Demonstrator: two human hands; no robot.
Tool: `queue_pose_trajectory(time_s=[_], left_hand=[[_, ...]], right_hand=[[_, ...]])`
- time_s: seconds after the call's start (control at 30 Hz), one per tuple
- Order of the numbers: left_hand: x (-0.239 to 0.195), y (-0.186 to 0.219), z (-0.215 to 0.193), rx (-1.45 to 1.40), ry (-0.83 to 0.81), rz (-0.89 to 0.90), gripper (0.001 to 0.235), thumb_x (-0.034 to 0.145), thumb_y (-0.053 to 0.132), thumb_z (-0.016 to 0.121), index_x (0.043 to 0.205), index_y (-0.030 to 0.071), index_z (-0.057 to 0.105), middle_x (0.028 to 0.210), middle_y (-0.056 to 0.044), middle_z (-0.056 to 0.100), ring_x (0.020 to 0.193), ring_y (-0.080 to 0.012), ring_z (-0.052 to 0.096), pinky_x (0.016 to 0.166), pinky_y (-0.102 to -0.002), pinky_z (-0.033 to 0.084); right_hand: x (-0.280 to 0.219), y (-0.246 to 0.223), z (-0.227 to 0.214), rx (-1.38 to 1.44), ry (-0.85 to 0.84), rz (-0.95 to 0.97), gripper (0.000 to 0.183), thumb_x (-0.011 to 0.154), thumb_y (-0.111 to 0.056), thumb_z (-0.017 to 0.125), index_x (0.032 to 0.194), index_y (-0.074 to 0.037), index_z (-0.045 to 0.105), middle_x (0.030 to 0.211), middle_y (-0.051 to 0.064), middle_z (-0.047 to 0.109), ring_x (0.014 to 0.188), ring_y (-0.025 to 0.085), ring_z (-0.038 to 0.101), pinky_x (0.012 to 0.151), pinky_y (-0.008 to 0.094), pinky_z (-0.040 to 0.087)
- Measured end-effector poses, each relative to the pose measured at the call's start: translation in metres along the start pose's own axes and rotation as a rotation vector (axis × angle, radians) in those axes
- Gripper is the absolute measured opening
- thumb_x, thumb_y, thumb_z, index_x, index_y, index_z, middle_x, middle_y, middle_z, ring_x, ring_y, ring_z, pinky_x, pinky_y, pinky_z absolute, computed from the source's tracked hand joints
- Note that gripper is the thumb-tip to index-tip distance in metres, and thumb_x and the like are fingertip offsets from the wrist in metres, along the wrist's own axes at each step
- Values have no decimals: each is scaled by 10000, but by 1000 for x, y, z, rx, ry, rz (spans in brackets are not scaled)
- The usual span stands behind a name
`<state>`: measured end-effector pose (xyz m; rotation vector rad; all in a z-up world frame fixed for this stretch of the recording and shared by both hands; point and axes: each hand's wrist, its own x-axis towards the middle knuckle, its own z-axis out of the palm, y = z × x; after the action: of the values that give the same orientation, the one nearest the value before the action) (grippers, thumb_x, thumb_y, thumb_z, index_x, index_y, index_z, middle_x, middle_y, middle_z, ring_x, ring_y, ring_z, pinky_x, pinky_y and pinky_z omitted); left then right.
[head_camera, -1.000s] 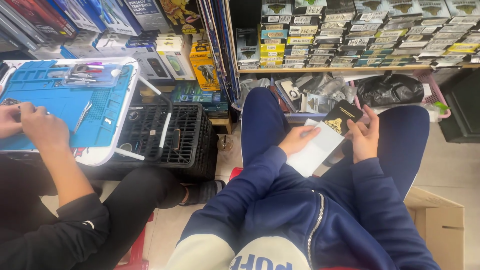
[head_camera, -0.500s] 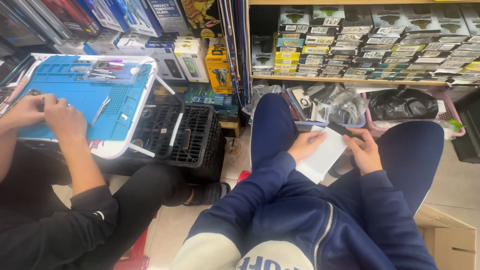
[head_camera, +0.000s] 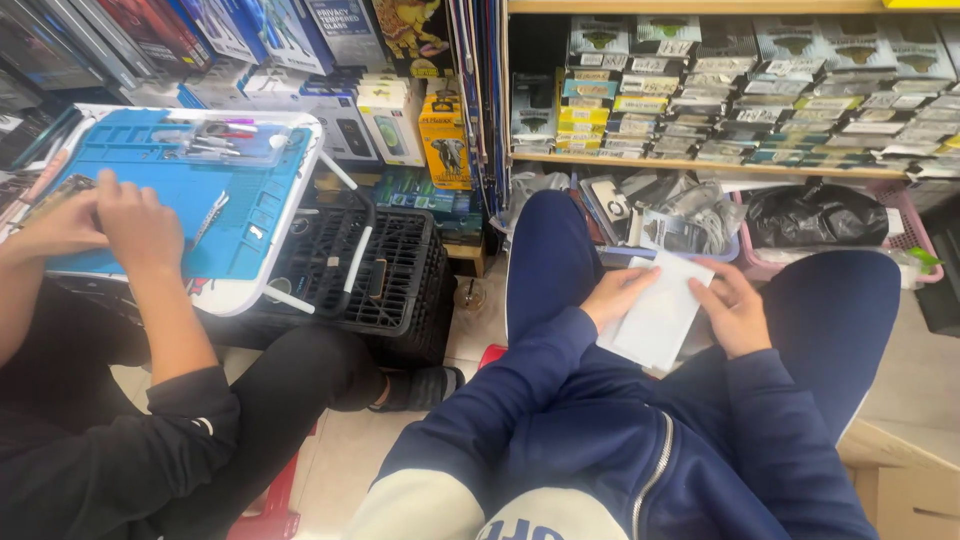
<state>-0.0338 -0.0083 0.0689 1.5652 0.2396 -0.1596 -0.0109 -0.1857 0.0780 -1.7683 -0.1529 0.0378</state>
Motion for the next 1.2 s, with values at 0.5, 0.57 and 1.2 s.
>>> queue_pose_trajectory(time_s=[0.5, 0.57, 1.2], left_hand=[[60, -54, 2, -191, 26, 60, 431, 924, 454, 701, 1078, 61, 786, 1103, -137, 733, 1092, -192, 627, 944, -391, 508], [28, -31, -2, -166, -16, 92, 356, 952, 379, 613, 1057, 98, 805, 1143, -169, 720, 1136, -237, 621, 1009, -400, 482], [-4, 25, 0, -42, -55, -143, 406, 966, 337, 455, 978, 123, 800, 945, -132, 710, 758, -205, 671, 665, -288, 559]], right_hand=[[32, 51, -52, 172, 293, -145, 294, 1047, -134, 712, 1324, -162, 617, 1083, 22, 672, 967, 98, 656, 850, 253, 605], [19, 30, -83, 287, 382, -113, 242, 1053, -141, 699, 1275, -196, 619, 1101, -13, 687, 996, 89, 694, 891, 252, 636], [-304, 389, -332, -244, 869, 747, 291, 942, -326, 563, 1178, -174, 640, 938, 101, 643, 747, 210, 654, 557, 368, 578]])
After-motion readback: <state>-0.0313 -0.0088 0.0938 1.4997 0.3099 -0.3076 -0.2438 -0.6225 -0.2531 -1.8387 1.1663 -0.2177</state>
